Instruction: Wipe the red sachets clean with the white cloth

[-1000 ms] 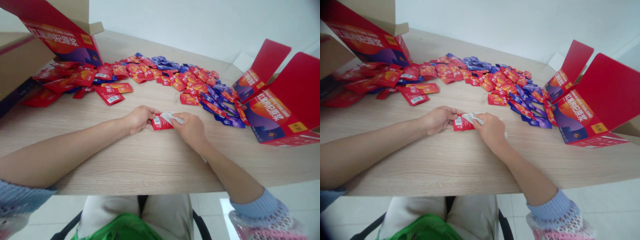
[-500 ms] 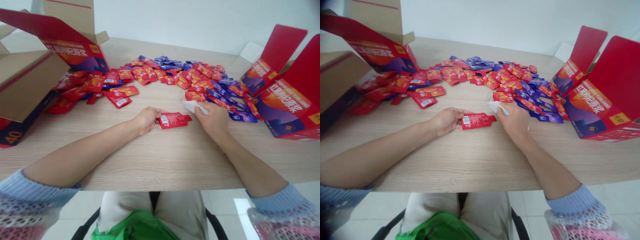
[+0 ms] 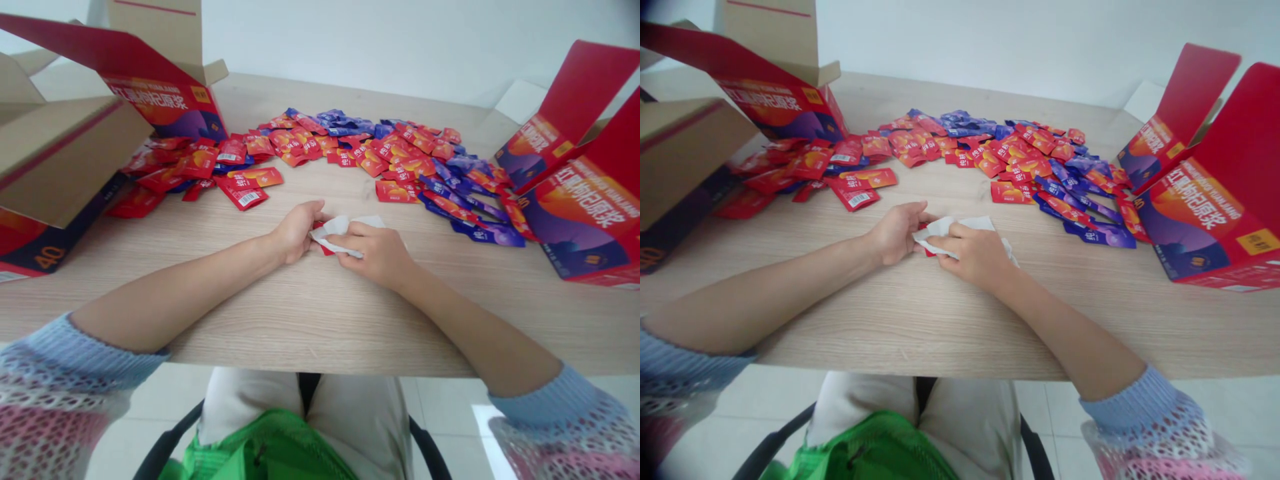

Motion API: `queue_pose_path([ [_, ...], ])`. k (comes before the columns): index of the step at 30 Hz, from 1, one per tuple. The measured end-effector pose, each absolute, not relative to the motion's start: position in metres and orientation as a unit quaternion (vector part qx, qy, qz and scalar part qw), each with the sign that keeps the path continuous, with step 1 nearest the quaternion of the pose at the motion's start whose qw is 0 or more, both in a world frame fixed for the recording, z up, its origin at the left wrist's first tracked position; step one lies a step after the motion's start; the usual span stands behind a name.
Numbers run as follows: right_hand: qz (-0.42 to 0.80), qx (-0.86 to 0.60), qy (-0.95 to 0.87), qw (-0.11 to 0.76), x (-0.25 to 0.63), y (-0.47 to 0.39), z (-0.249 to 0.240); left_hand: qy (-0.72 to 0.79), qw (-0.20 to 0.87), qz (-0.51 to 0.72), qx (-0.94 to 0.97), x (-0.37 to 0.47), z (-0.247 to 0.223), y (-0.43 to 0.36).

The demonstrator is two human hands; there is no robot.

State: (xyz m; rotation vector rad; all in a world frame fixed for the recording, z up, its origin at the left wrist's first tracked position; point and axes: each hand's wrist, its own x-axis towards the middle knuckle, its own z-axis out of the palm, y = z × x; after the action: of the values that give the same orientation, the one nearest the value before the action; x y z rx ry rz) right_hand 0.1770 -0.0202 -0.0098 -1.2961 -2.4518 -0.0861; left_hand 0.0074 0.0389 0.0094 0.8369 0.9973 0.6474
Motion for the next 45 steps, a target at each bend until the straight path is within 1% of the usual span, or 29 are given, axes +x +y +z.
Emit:
queue_pose_path([
  [4, 0.011, -0.42, -0.893, 0.16, 0.18, -0.023, -0.007, 0.475, 0.734, 0.29, 0.389, 0.007, 0.003, 0.043],
  [9, 0.034, -0.464, -0.877, 0.117, 0.205, -0.018, -0.001, 0.452, 0.735, 0.261, 0.433, 0.003, 0.0, 0.047],
  [11, 0.018, -0.51, -0.855, 0.094, 0.219, -0.016, 0.002, 0.458, 0.729, 0.266, 0.433, 0.002, 0.0, 0.047],
  [15, -0.053, -0.586, -0.807, 0.045, 0.225, -0.021, 0.003, 0.462, 0.715, 0.284, 0.441, 0.003, -0.003, 0.044],
  [17, -0.07, -0.593, -0.8, 0.053, 0.212, -0.029, 0.0, 0.456, 0.707, 0.295, 0.453, 0.004, -0.006, 0.042],
  [20, -0.066, -0.559, -0.82, 0.106, 0.184, -0.038, -0.004, 0.444, 0.701, 0.305, 0.467, 0.005, -0.008, 0.041],
  [24, -0.055, -0.529, -0.836, 0.13, 0.166, -0.039, -0.005, 0.43, 0.72, 0.276, 0.468, 0.001, -0.005, 0.045],
  [27, -0.071, -0.588, -0.797, 0.121, 0.176, -0.032, -0.005, 0.42, 0.742, 0.242, 0.462, -0.005, -0.001, 0.05],
  [32, -0.09, -0.72, -0.686, 0.06, 0.217, -0.022, -0.002, 0.418, 0.738, 0.227, 0.478, -0.008, 0.0, 0.053],
  [35, -0.077, -0.745, -0.66, 0.069, 0.23, -0.021, -0.002, 0.433, 0.723, 0.234, 0.484, -0.004, 0.001, 0.05],
  [40, -0.089, -0.701, -0.693, 0.143, 0.204, -0.023, -0.002, 0.459, 0.72, 0.279, 0.44, 0.004, 0.006, 0.042],
  [45, -0.069, -0.589, -0.793, 0.141, 0.158, -0.035, -0.005, 0.459, 0.726, 0.308, 0.41, 0.011, 0.002, 0.041],
])
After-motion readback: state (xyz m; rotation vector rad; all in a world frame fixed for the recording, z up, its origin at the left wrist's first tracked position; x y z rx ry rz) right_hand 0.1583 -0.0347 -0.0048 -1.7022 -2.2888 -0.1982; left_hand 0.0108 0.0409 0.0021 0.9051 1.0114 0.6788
